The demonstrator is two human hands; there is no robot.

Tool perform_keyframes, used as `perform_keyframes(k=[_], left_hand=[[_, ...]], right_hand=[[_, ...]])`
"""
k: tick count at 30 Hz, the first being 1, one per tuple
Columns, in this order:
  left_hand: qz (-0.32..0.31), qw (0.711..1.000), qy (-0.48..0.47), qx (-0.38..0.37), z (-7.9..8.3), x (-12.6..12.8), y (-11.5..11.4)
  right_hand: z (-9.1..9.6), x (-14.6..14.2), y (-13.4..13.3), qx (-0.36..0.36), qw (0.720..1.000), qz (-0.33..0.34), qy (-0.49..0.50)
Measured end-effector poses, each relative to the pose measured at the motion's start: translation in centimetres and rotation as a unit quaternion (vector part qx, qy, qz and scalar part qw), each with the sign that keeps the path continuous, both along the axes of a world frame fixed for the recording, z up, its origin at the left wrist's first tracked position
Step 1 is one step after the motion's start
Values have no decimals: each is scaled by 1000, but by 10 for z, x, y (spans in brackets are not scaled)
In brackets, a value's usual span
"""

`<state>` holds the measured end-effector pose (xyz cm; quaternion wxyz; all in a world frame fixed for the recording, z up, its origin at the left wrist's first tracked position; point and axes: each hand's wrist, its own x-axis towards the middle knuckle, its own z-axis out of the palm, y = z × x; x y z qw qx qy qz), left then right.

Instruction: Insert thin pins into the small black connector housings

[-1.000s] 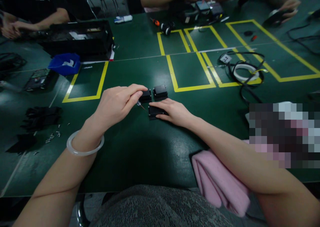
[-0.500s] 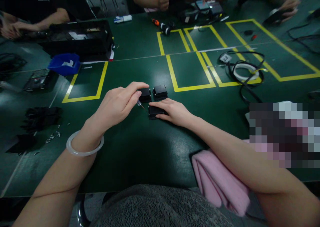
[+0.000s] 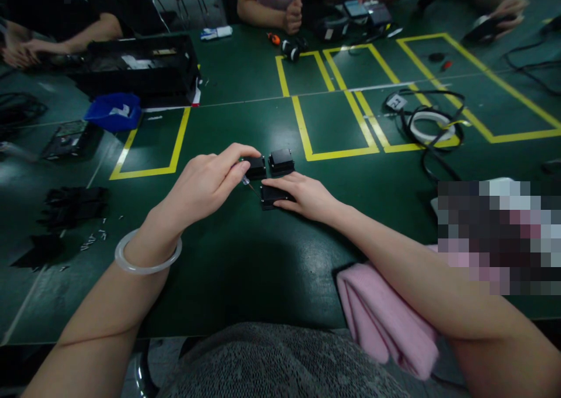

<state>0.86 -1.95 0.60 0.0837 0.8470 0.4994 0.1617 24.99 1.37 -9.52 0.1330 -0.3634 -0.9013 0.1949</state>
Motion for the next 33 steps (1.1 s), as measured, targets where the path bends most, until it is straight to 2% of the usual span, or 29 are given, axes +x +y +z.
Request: perform_keyframes(k=[5, 11, 18, 25, 33], left_hand=[[14, 1000, 12, 2, -1, -2, 0], [-8, 1000, 14, 8, 0, -2, 0], [12, 999, 41, 17, -3, 0, 1], [-12, 1000, 27, 8, 1, -2, 0], [13, 999, 36, 0, 1, 0, 1]], right_hand=[[1, 0, 0, -2, 1000, 0, -2], [3, -1, 0, -7, 1000, -3, -10], [0, -1, 0, -2, 1000, 3, -6], [-3, 1, 1, 9, 1000, 4, 7], [1, 0, 0, -2, 1000, -1, -7]])
